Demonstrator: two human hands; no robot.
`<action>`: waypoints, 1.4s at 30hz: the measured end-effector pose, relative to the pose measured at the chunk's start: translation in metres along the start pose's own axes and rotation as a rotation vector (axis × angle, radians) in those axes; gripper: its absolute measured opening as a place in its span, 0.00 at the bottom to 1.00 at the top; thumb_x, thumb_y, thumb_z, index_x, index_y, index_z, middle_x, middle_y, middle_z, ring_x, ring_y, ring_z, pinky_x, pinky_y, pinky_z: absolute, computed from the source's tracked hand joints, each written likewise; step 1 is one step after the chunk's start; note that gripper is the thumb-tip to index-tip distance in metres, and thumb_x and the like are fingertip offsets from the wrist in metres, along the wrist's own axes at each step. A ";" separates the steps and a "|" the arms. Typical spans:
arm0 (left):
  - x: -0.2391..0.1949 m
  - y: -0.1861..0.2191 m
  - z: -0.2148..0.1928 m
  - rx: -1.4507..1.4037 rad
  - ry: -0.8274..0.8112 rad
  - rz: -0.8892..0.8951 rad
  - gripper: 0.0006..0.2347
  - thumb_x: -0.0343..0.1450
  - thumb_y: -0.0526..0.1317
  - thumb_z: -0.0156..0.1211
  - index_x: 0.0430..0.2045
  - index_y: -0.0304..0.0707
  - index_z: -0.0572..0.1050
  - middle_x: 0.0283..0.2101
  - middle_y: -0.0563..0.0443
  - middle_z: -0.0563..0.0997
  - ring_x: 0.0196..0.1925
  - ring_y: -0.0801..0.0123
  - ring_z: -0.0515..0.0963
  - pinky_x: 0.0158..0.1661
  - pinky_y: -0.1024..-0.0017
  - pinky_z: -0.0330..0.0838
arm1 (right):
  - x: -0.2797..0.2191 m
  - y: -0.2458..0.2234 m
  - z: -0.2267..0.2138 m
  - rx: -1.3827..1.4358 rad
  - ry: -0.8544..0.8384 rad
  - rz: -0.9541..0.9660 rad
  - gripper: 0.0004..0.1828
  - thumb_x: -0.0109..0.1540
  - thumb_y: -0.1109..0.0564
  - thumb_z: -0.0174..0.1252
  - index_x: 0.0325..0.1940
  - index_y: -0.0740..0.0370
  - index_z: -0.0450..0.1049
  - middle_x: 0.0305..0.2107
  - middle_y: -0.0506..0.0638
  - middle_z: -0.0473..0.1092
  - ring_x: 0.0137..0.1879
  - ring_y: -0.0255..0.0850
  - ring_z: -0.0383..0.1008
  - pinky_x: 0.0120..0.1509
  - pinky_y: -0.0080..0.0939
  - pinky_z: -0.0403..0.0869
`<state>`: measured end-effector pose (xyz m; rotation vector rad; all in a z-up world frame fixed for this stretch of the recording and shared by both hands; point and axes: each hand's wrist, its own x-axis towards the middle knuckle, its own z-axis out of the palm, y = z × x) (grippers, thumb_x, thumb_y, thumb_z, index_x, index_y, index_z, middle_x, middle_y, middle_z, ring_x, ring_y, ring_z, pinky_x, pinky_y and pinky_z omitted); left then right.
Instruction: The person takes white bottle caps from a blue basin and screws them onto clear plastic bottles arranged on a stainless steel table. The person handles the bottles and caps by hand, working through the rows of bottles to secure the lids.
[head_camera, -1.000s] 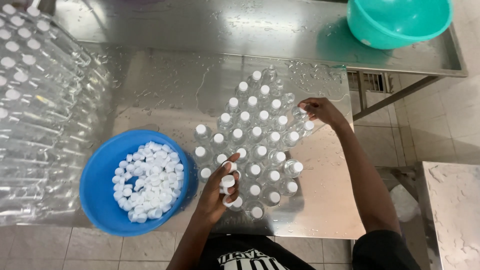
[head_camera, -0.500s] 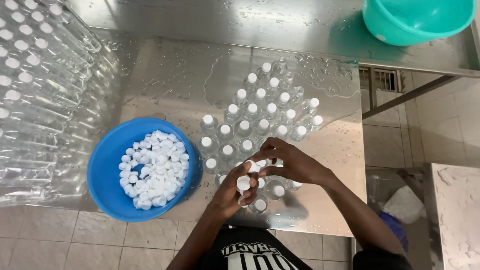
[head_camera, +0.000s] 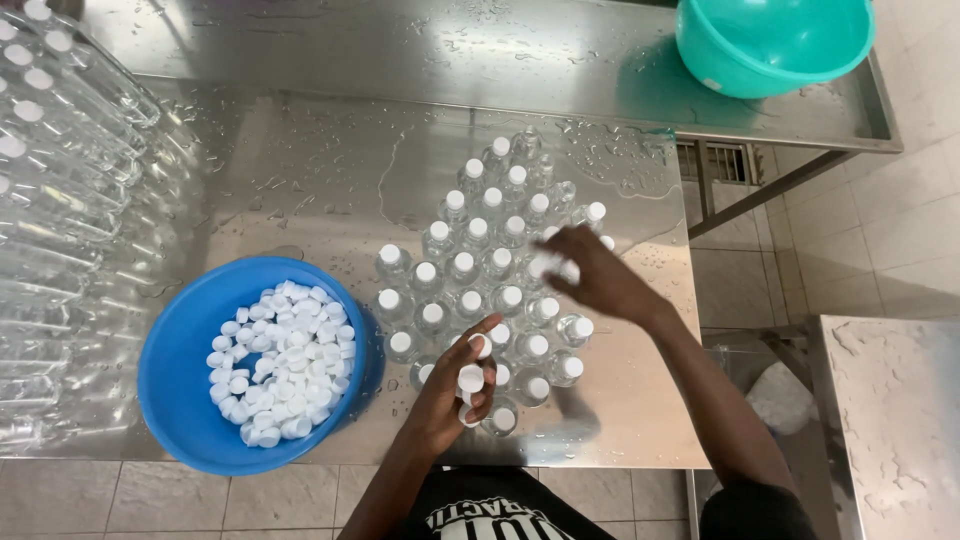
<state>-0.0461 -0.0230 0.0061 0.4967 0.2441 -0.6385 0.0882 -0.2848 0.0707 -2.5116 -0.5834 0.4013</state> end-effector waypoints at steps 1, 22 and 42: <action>0.000 -0.001 -0.001 0.002 -0.003 0.003 0.33 0.75 0.46 0.64 0.78 0.39 0.62 0.24 0.53 0.81 0.13 0.80 0.69 0.11 0.81 0.59 | 0.021 0.036 0.000 -0.003 0.003 -0.003 0.30 0.69 0.49 0.61 0.76 0.49 0.69 0.63 0.56 0.68 0.61 0.46 0.73 0.67 0.52 0.77; -0.007 0.005 -0.004 -0.055 0.316 0.127 0.23 0.74 0.50 0.64 0.61 0.36 0.75 0.29 0.53 0.78 0.17 0.79 0.69 0.15 0.79 0.59 | 0.138 0.177 -0.022 0.174 -0.046 0.346 0.18 0.76 0.51 0.53 0.67 0.53 0.80 0.53 0.55 0.82 0.52 0.47 0.84 0.53 0.50 0.75; 0.015 -0.012 0.003 0.131 0.245 0.151 0.15 0.77 0.51 0.66 0.41 0.37 0.76 0.26 0.50 0.80 0.18 0.78 0.71 0.13 0.80 0.60 | 0.031 -0.079 0.016 0.243 -0.373 -0.021 0.22 0.68 0.41 0.56 0.62 0.46 0.84 0.56 0.44 0.84 0.49 0.42 0.88 0.51 0.43 0.84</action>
